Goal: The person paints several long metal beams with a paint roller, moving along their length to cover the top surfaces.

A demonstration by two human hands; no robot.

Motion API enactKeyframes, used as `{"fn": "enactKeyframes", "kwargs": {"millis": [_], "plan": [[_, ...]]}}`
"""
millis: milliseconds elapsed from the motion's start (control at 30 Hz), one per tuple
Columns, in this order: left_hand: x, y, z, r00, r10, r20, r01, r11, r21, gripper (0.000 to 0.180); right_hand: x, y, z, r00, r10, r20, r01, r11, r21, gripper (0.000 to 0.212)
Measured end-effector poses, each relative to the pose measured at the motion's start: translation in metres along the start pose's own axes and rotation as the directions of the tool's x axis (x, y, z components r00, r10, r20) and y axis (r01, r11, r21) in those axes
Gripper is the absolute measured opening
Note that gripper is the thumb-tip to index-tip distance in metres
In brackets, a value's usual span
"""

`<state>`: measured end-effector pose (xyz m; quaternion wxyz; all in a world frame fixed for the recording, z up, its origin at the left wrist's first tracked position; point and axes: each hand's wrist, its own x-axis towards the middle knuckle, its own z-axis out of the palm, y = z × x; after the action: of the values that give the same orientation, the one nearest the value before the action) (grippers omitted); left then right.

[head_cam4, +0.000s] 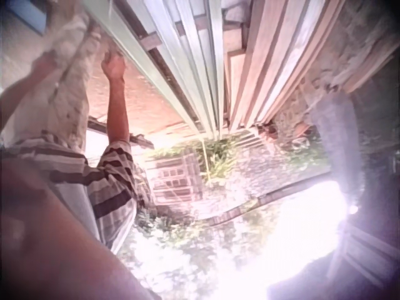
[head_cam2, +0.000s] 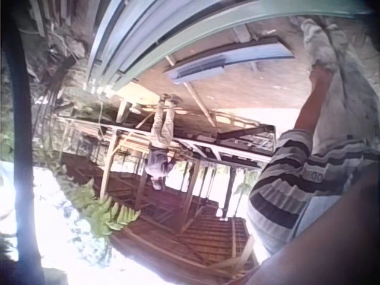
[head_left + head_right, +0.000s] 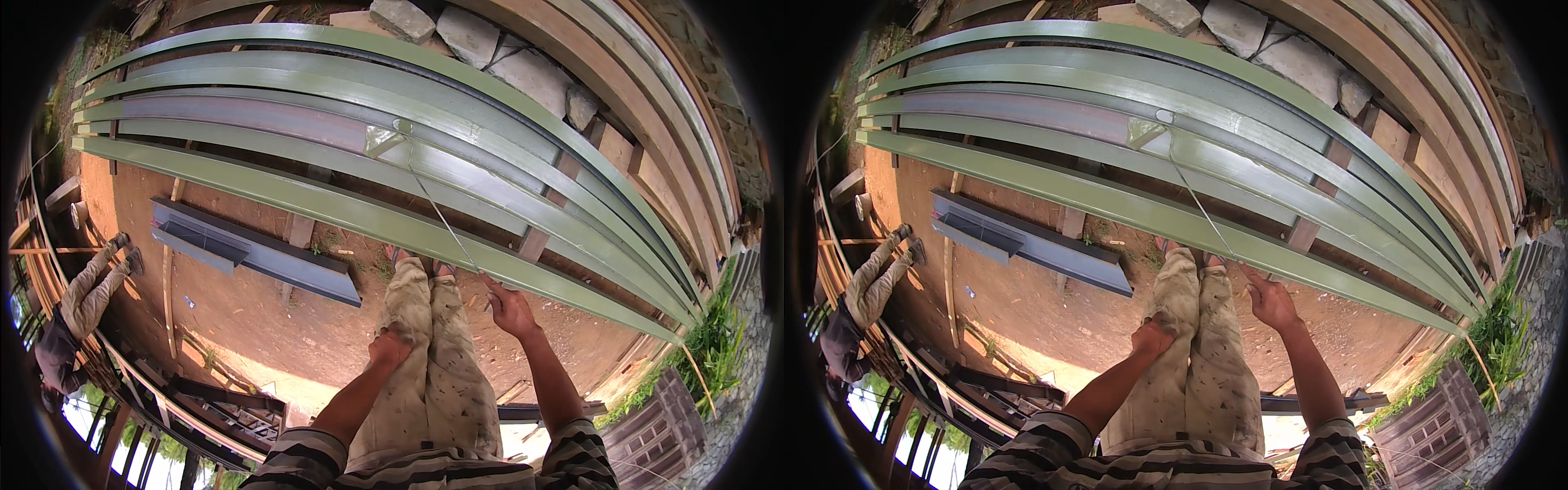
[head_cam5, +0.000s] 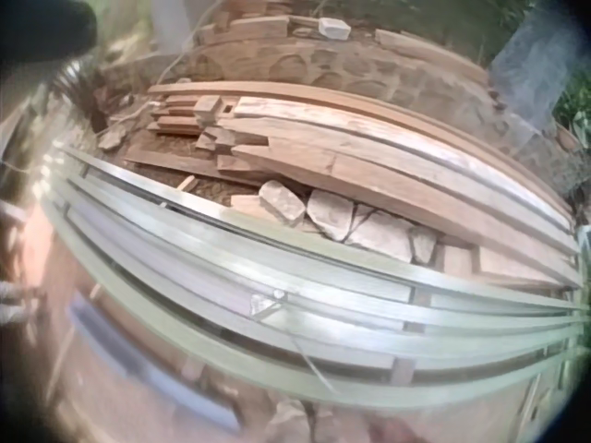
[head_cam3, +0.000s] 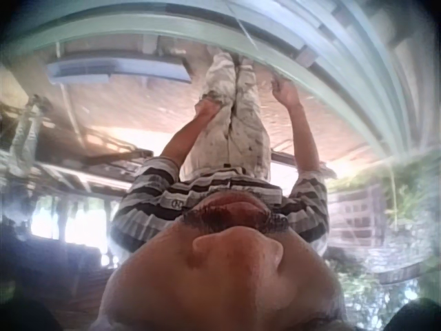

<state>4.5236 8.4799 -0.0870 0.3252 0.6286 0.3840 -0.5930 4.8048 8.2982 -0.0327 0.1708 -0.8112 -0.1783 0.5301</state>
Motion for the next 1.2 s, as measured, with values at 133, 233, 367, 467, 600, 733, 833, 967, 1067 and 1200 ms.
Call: {"fn": "enactKeyframes", "kwargs": {"millis": [133, 233, 367, 467, 600, 733, 833, 967, 1067, 1200], "plan": [[0.004, -0.006, -0.010, 1.000, 0.007, 0.001, -0.007, 1.000, 0.000, 0.087, 0.017, -0.019, 0.007, 0.999, 0.012, 0.044, -0.013, 1.000, 0.024, 0.060], [0.007, -0.012, -0.013, 1.000, 0.018, -0.010, -0.018, 1.000, 0.004, 0.087, 0.031, -0.027, 0.019, 0.998, 0.002, 0.055, -0.003, 1.000, 0.024, 0.060], [0.010, -0.016, -0.016, 0.999, 0.033, 0.005, -0.034, 0.999, 0.025, 0.090, 0.052, -0.034, 0.043, 0.975, -0.194, -0.111, 0.188, 0.980, -0.061, 0.061], [0.012, -0.020, -0.017, 0.999, 0.039, 0.001, -0.039, 0.999, 0.029, 0.088, 0.065, -0.051, 0.053, 0.957, -0.249, -0.146, 0.242, 0.968, -0.068, 0.062], [0.016, -0.024, -0.013, 0.998, 0.056, -0.003, -0.055, 0.998, 0.024, 0.086, 0.080, -0.073, 0.062, 0.966, -0.231, -0.119, 0.229, 0.973, -0.034, 0.064], [0.013, -0.023, -0.012, 0.999, 0.033, -0.017, -0.033, 0.999, -0.019, 0.084, 0.096, -0.103, 0.066, 0.987, -0.160, -0.011, 0.160, 0.987, 0.018, 0.065], [0.010, -0.022, -0.012, 1.000, 0.017, -0.025, -0.018, 0.999, -0.037, 0.087, 0.109, -0.124, 0.074, 0.990, -0.141, 0.015, 0.140, 0.989, 0.035, 0.064], [0.008, -0.023, -0.008, 0.999, 0.036, -0.032, -0.037, 0.999, -0.039, 0.089, 0.125, -0.148, 0.085, 0.980, -0.201, -0.017, 0.201, 0.975, 0.094, 0.063], [0.005, -0.022, -0.005, 0.997, 0.056, -0.044, -0.058, 0.997, -0.042, 0.088, 0.144, -0.146, 0.109, 0.913, -0.354, -0.202, 0.365, 0.931, 0.022, 0.059], [0.009, -0.024, 0.006, 0.999, 0.037, -0.031, -0.037, 0.999, -0.006, 0.085, 0.154, -0.191, 0.104, 0.979, -0.204, -0.021, 0.206, 0.974, 0.097, 0.058]]}}
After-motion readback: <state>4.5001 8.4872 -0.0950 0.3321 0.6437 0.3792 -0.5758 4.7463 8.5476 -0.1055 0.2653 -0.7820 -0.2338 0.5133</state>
